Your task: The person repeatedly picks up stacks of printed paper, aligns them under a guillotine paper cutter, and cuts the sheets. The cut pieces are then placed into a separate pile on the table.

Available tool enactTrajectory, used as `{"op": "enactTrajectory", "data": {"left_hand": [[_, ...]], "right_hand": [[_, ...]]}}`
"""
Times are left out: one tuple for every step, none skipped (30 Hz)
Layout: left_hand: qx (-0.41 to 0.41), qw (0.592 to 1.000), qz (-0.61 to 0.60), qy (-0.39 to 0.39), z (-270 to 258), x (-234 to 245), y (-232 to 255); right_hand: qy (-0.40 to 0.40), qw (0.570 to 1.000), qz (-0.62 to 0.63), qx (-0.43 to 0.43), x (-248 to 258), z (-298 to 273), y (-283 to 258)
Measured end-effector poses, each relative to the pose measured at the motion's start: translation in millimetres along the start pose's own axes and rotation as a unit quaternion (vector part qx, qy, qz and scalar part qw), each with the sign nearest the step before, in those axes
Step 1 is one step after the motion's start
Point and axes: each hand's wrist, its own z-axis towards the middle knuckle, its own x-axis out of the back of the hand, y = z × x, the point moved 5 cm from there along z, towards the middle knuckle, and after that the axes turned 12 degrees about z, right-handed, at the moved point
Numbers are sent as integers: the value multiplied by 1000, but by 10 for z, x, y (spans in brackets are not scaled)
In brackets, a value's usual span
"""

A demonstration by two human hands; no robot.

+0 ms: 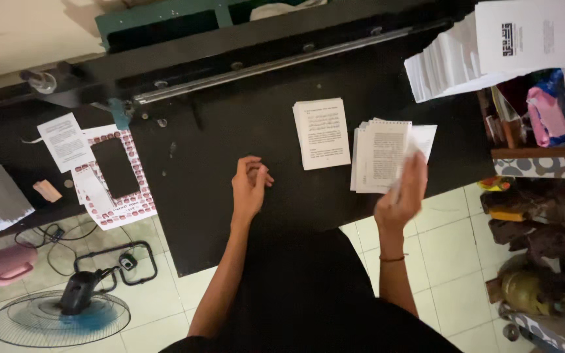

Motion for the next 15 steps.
{"op": "enactTrajectory", "data": {"left_hand": [[0,1000,2,-1,-29,-13,23],[10,1000,17,-9,-59,-28,41],[18,999,34,-14,-49,-4,63],[15,999,38,-10,-5,-36,11],[4,999,34,4,-13,-57,-43],[-8,999,31,17,-22,-75,-105],[-4,999,34,23,-33,-80,-12],[-10,996,81,25,-43,-90,91],[-17,992,125,25,-33,-128,201],[-14,992,126,30,-13,-175,336],[-23,989,145,15,6,-256,482],[-32,986,165,0,23,-340,634],[-34,985,166,2,30,-403,721],[-47,987,153,-14,36,-486,822],[-61,988,140,-31,63,-567,927]], "right_hand": [[1,1000,0,-1,62,-40,-13],[-170,982,-47,-72,-40,-111,42],[-334,929,-89,-134,-173,-224,106],[-332,930,-83,-132,-182,-266,170],[-315,937,-81,-130,-162,-321,226],[-298,943,-78,-128,-145,-383,283],[-303,942,-71,-127,-222,-378,268],[-221,966,-49,-124,-226,-329,242],[-136,983,-29,-118,-209,-271,229],[-140,983,-24,-117,-353,-223,204],[-143,982,15,-118,-482,-182,175],[-147,981,54,-119,-604,-138,143],[-145,981,57,-117,-681,-69,59],[-166,972,52,-157,-778,-12,12],[-187,962,48,-195,-887,55,-32]]}}
